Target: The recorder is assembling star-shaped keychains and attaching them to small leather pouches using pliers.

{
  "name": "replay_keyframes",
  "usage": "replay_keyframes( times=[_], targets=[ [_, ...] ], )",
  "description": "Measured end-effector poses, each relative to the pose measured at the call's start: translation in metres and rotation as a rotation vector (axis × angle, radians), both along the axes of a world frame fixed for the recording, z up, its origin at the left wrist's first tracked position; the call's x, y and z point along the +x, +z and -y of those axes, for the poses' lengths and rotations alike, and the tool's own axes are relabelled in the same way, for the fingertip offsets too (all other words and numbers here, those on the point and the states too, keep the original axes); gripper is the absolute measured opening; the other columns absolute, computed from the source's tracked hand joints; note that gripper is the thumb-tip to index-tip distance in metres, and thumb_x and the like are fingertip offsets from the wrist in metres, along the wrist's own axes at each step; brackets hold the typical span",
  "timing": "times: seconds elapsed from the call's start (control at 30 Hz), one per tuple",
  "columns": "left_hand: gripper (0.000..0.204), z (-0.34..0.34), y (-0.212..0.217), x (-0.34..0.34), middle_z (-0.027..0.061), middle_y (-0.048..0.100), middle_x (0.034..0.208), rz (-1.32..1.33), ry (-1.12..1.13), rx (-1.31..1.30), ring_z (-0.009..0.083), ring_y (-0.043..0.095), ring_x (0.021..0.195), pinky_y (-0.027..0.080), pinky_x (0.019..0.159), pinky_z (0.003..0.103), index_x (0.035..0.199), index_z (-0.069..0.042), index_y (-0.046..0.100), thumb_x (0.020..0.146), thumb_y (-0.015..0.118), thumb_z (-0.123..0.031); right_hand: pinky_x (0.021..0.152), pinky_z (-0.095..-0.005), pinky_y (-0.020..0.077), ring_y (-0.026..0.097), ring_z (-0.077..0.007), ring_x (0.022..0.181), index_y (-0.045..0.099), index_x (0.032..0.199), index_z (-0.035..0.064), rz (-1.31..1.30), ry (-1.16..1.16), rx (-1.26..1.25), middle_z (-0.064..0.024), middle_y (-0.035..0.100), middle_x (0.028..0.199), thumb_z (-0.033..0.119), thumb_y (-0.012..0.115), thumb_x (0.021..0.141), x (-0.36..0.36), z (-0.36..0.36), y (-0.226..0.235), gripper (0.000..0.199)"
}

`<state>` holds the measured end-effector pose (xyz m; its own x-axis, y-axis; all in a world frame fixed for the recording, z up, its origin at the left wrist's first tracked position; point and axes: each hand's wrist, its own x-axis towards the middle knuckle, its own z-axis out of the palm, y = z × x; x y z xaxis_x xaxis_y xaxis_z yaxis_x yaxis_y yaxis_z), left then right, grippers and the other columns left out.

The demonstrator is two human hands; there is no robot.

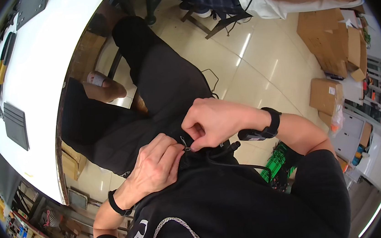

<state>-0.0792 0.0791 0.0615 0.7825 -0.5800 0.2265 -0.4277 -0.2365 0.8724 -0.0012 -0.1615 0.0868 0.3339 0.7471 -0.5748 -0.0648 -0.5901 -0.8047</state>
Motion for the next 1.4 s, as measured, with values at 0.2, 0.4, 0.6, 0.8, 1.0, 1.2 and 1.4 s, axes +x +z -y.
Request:
replay_keyframes(
  times=[0.2, 0.4, 0.6, 0.8, 1.0, 1.2, 1.4],
  targets=[
    [0.021, -0.004, -0.003, -0.002, 0.013, 0.064, 0.09, -0.025, -0.011, -0.002, 0.0303, 0.066, 0.075, 0.054, 0.06, 0.04, 0.097, 0.003, 0.071, 0.08, 0.083, 0.007, 0.063, -0.0354, 0.0529, 0.067, -0.024, 0.069, 0.073, 0.092, 0.0046, 0.046, 0.011, 0.084, -0.0077, 0.071, 0.086, 0.011, 0.09, 0.078, 0.011, -0.001, -0.006, 0.023],
    [0.021, -0.007, -0.002, -0.003, 0.0113, 0.063, 0.088, 0.131, -0.027, 0.115, 0.0272, 0.065, 0.073, 0.053, 0.056, 0.037, 0.095, 0.003, 0.07, 0.081, 0.086, 0.003, 0.081, -0.0386, 0.058, 0.068, -0.0286, 0.097, 0.076, 0.113, 0.0021, 0.229, 0.038, 0.43, -0.0067, 0.071, 0.108, 0.002, 0.08, 0.088, -0.001, 0.007, -0.024, 0.025],
    [0.021, -0.01, 0.0, -0.001, 0.0104, 0.062, 0.087, 0.12, -0.045, 0.139, 0.0266, 0.064, 0.073, 0.054, 0.056, 0.038, 0.095, 0.003, 0.069, 0.082, 0.086, 0.001, 0.078, -0.0416, 0.0547, 0.064, -0.0295, 0.093, 0.071, 0.097, 0.0048, 0.283, 0.134, 0.367, -0.0059, 0.064, 0.099, 0.005, 0.08, 0.087, 0.007, 0.003, -0.015, 0.013],
    [0.021, -0.017, -0.001, -0.006, 0.0115, 0.062, 0.088, 0.038, -0.114, 0.189, 0.0281, 0.066, 0.077, 0.055, 0.058, 0.039, 0.095, 0.003, 0.069, 0.082, 0.085, 0.001, 0.069, -0.037, 0.0507, 0.059, -0.025, 0.081, 0.063, 0.089, 0.0093, 0.725, 0.459, 0.328, -0.0046, 0.053, 0.087, 0.011, 0.073, 0.083, 0.0, 0.033, 0.014, 0.012],
    [0.027, -0.024, -0.005, 0.008, 0.0142, 0.069, 0.099, -0.162, -0.092, 0.056, 0.0332, 0.069, 0.086, 0.059, 0.072, 0.042, 0.107, 0.003, 0.073, 0.085, 0.086, -0.004, 0.077, -0.0394, 0.0549, 0.067, -0.029, 0.089, 0.068, 0.097, 0.0059, 0.662, 0.06, 0.277, -0.0074, 0.066, 0.099, 0.013, 0.083, 0.083, -0.002, 0.052, 0.006, 0.022],
    [0.05, -0.072, -0.009, 0.0, 0.0192, 0.069, 0.124, -0.292, 0.085, 0.204, 0.0383, 0.068, 0.107, 0.057, 0.09, 0.044, 0.121, 0.003, 0.072, 0.083, 0.091, -0.023, 0.09, -0.0433, 0.0563, 0.071, -0.0328, 0.102, 0.073, 0.109, 0.0028, 0.564, -0.337, 0.192, -0.011, 0.073, 0.111, 0.017, 0.094, 0.081, -0.018, 0.067, -0.013, 0.038],
    [0.065, -0.104, 0.038, -0.038, 0.0249, 0.068, 0.125, -0.715, 0.165, 0.41, 0.0412, 0.072, 0.095, 0.06, 0.08, 0.048, 0.139, 0.001, 0.062, 0.09, 0.09, -0.032, 0.101, -0.0457, 0.0545, 0.066, -0.0378, 0.119, 0.064, 0.138, 0.0074, 0.219, -0.086, 0.05, -0.0136, 0.067, 0.13, 0.042, 0.094, 0.082, -0.002, 0.008, -0.019, 0.072]
  ],
)
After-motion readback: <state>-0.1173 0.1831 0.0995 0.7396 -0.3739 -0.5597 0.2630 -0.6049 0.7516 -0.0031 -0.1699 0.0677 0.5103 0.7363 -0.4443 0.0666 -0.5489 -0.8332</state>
